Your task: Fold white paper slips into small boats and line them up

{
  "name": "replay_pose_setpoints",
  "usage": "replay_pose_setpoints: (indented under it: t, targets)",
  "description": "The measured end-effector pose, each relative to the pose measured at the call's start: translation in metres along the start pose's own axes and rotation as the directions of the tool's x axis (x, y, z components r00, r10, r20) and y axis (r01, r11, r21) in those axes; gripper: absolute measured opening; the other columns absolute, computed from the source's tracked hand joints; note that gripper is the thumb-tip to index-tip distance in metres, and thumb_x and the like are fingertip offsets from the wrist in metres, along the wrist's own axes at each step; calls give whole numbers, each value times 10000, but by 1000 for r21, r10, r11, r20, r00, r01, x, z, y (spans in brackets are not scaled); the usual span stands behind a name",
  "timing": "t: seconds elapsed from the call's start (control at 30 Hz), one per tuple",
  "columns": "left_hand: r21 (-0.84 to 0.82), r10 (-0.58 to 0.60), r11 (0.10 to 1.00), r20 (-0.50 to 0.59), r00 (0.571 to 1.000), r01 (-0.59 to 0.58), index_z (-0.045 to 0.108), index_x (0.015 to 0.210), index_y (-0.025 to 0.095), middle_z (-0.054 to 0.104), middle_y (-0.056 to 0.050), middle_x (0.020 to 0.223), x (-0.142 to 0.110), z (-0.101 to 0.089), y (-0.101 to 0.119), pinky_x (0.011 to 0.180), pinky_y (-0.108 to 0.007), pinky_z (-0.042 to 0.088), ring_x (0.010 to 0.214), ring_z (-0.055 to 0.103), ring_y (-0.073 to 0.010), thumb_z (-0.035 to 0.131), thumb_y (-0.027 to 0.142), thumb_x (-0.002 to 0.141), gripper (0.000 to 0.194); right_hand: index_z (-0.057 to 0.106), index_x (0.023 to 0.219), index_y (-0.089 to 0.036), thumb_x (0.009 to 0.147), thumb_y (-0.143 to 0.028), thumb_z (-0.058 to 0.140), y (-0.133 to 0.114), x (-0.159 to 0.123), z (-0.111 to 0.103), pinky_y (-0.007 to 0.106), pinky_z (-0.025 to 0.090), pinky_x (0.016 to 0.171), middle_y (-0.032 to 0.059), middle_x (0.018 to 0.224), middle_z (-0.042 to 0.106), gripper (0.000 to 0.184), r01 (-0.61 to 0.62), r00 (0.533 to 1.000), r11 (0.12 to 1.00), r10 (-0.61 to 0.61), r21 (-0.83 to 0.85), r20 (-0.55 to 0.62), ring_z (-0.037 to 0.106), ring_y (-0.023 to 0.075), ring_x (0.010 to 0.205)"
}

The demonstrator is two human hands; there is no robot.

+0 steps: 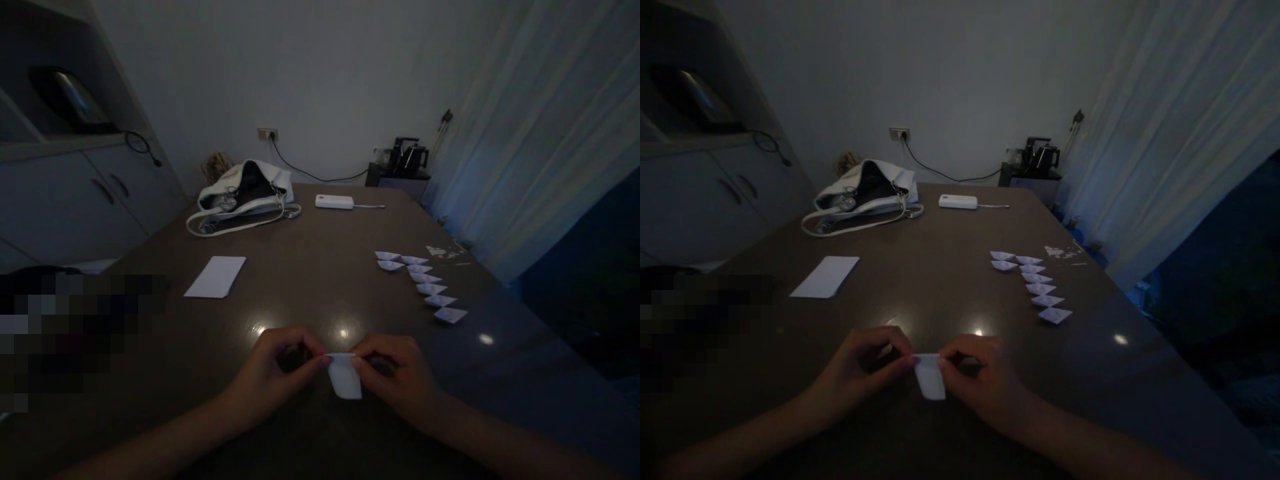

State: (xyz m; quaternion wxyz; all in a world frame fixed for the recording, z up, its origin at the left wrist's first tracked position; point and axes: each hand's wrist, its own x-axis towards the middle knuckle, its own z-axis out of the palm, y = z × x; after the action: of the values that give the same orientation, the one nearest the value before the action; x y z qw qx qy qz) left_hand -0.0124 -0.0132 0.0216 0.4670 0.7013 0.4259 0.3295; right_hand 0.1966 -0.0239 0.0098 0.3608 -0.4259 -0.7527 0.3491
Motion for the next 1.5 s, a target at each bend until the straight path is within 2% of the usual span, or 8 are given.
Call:
replay_pose_setpoints:
  t: [0.2,0.4,0.57,0.7,0.83,1.0,1.2,1.5]
  targets:
    - [-92,-8,996,79,997,16,628,768,141,634,-35,738,1,2,-2,631,-241,441,709,580,-154,624,291,805,155,683,745,-168,839,-273,576,1,-1,3,204,416,530,11,653,662,177,-49,997,997,45,56,66,585,114,583]
    - [35,-39,999,107,993,35,673,727,142,648,-24,673,-1,4,-2,602,-227,421,653,578,-138,594,300,838,209,678,721,-156,839,-295,586,2,0,6,194,396,519,-10,614,618,204,-151,976,979,126,134,178,536,95,561]
    - [42,-51,998,125,991,46,639,723,127,620,-18,657,-2,5,-5,560,-208,403,626,561,-128,576,308,844,227,655,712,-152,825,-291,607,2,2,7,187,381,511,-20,607,580,185,-248,953,941,195,229,231,511,86,552]
    - [41,-68,997,183,981,62,656,775,117,637,-30,688,0,4,-5,563,-207,400,640,569,-133,531,359,876,290,632,693,-145,814,-282,621,4,4,6,181,359,498,-26,599,551,183,-265,958,926,221,269,183,490,82,546]
    - [98,-43,995,254,966,18,650,683,108,608,-23,615,1,4,-7,546,-202,379,582,540,-117,447,386,924,421,612,680,-139,815,-292,624,9,5,4,179,360,493,-23,599,545,204,-259,965,912,235,318,114,491,81,543]
    - [69,-41,997,255,966,24,659,689,105,626,-27,626,-1,5,-11,565,-195,395,600,561,-117,447,389,931,429,611,696,-145,817,-283,632,11,6,5,181,388,510,-23,604,563,185,-277,960,870,234,408,152,524,83,548]
    - [85,1,996,288,958,-27,675,683,105,642,-35,619,-2,5,-8,548,-190,379,567,534,-104,442,416,933,462,617,681,-143,807,-283,646,10,6,6,176,387,493,-25,592,562,190,-268,963,863,230,428,138,528,79,534]
    - [61,-5,998,340,940,-17,668,678,99,671,-59,614,0,6,-13,552,-193,400,558,566,-106,387,428,958,516,606,671,-141,797,-264,651,12,7,6,170,397,494,-29,588,554,182,-259,966,846,218,465,141,526,70,528]
